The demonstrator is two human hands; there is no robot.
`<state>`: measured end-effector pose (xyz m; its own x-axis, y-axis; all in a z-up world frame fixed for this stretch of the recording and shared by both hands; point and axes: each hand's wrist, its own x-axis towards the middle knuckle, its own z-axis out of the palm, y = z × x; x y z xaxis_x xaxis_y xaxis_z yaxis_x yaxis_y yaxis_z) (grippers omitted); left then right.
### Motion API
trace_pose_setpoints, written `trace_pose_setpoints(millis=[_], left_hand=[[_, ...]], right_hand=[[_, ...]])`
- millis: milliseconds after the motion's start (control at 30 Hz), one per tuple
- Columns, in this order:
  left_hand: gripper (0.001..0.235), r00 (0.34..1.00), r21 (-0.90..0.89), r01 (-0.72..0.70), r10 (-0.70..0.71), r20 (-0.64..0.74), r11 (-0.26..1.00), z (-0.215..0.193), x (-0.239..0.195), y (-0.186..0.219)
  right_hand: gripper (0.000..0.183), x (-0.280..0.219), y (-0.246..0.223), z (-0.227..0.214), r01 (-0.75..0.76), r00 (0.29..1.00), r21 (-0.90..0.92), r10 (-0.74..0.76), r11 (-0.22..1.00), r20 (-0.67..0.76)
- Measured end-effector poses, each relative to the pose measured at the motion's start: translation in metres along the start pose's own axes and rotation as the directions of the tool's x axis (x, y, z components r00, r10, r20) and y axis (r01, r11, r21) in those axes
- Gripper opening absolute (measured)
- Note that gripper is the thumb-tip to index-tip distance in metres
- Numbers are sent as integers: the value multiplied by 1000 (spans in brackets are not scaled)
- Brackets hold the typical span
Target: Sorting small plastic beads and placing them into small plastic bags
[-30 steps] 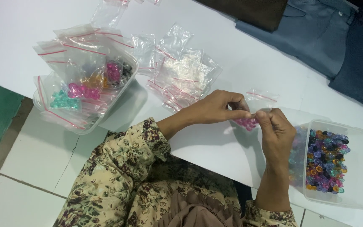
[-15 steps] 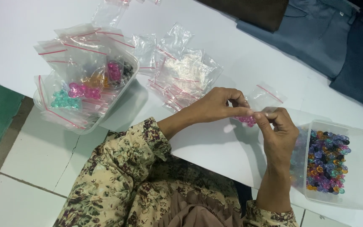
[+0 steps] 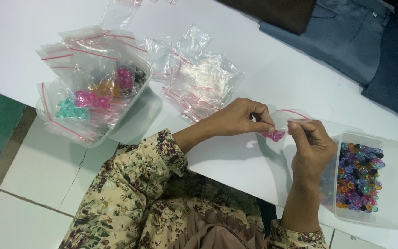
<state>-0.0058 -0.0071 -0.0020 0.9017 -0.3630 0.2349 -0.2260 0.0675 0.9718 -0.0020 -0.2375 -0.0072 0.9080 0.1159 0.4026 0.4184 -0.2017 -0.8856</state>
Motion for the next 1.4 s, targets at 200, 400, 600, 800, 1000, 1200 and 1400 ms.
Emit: trace_pose_setpoints(millis=[200, 400, 600, 800, 1000, 1200, 1400], left_hand=[[14, 998, -36, 60, -58, 29, 998, 3, 2, -9], [17, 996, 2, 73, -73, 47, 997, 6, 0, -7], [34, 1000, 10, 29, -28, -8, 1000, 2, -1, 6], [18, 986, 27, -98, 100, -133, 995, 5, 2, -16], [14, 984, 22, -113, 115, -133, 993, 3, 1, -12], [15, 988, -2, -102, 101, -115, 995, 5, 1, -11], [15, 988, -16, -89, 86, -132, 996, 3, 0, -6]], right_hand=[[12, 1, -37, 26, -11, 996, -41, 15, 999, 92], [14, -1, 6, 2, 27, 999, 23, -26, 999, -40], [15, 0, 0, 6, -5, 1000, 46, 5, 999, -9], [15, 3, -25, 15, -36, 991, -93, 47, 995, 124], [19, 5, -43, 21, -58, 961, -224, 116, 973, 252], [13, 4, -26, 13, -44, 991, -114, 57, 993, 119], [12, 1, -11, 3, -26, 998, -54, 29, 998, 60]])
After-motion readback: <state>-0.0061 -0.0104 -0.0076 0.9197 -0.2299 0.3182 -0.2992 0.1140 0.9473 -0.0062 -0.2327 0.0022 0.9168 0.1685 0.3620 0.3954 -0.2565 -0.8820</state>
